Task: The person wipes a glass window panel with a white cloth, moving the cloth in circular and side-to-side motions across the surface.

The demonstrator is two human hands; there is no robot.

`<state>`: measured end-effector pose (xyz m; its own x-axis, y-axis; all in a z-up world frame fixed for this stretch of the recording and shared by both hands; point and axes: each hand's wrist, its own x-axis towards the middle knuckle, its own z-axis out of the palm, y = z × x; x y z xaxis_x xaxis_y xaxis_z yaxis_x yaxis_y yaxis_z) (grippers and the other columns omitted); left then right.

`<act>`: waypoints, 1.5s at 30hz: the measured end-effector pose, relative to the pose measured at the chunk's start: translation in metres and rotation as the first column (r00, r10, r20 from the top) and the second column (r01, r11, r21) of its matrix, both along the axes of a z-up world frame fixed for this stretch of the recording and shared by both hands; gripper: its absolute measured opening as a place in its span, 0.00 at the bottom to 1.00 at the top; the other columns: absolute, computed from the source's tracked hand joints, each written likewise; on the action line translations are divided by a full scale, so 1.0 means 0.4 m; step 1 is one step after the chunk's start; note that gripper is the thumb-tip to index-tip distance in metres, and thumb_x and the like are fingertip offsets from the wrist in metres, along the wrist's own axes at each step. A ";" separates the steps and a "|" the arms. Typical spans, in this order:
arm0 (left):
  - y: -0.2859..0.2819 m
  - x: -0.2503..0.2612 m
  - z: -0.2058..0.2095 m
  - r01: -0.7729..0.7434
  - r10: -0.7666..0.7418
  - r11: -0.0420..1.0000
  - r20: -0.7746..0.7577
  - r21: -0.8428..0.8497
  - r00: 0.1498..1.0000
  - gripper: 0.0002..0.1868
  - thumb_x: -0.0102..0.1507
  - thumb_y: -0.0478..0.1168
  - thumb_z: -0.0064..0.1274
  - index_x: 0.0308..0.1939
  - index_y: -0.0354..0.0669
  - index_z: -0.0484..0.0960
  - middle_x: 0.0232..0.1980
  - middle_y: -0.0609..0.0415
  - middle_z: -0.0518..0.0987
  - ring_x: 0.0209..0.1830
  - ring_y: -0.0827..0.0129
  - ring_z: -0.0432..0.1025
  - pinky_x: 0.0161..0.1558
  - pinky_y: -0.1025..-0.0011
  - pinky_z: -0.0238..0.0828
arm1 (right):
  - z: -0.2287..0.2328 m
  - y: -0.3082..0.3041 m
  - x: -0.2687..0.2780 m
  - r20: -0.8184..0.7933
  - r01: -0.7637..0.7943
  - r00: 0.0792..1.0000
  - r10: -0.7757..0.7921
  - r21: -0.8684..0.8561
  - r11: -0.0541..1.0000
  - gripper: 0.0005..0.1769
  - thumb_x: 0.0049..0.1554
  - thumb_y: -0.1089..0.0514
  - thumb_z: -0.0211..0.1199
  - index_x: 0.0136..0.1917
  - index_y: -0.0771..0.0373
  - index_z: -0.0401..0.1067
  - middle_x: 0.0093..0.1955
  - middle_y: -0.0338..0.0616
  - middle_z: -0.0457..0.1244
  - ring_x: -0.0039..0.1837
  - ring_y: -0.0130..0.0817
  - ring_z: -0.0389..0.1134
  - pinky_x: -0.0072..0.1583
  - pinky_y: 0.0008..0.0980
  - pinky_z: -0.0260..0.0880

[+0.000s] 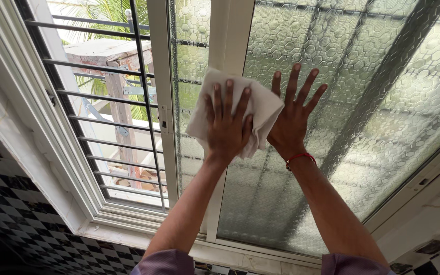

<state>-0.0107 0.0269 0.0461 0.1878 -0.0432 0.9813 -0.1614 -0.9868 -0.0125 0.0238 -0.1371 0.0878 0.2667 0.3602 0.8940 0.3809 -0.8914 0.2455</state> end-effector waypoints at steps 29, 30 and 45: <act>0.001 0.034 0.107 -0.027 0.027 1.000 -0.046 0.010 0.999 0.33 0.75 0.54 0.41 0.83 0.54 0.56 0.85 0.39 0.45 0.85 0.36 0.38 0.82 0.33 0.32 | 0.034 -0.004 -0.045 -0.325 0.282 0.891 -0.318 -0.155 0.947 0.20 0.67 0.55 0.44 0.59 0.67 0.74 0.92 0.61 0.31 0.87 0.72 0.25 0.80 0.75 0.21; -0.005 0.030 0.101 -0.029 0.028 1.000 -0.049 -0.005 0.998 0.34 0.75 0.54 0.41 0.83 0.54 0.56 0.85 0.39 0.45 0.86 0.36 0.38 0.83 0.33 0.32 | 0.036 -0.004 -0.048 -0.318 0.258 0.904 -0.285 -0.124 0.958 0.20 0.65 0.56 0.45 0.56 0.67 0.75 0.91 0.60 0.33 0.87 0.70 0.26 0.80 0.73 0.22; -0.182 0.039 -0.020 0.059 -0.028 0.990 -0.233 0.126 0.972 0.43 0.70 0.55 0.46 0.82 0.40 0.48 0.83 0.42 0.50 0.83 0.49 0.49 0.81 0.50 0.47 | -0.048 -0.022 -0.111 -0.152 -0.540 0.792 0.591 0.277 0.795 0.36 0.72 0.43 0.28 0.86 0.64 0.45 0.90 0.48 0.36 0.91 0.49 0.29 0.87 0.55 0.21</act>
<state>0.0051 -0.0459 0.0379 0.4030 -0.1823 0.8969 -0.2182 -0.9708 -0.0992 -0.0206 -0.1458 0.0684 0.2706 0.3215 0.9074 0.8531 -0.5168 -0.0713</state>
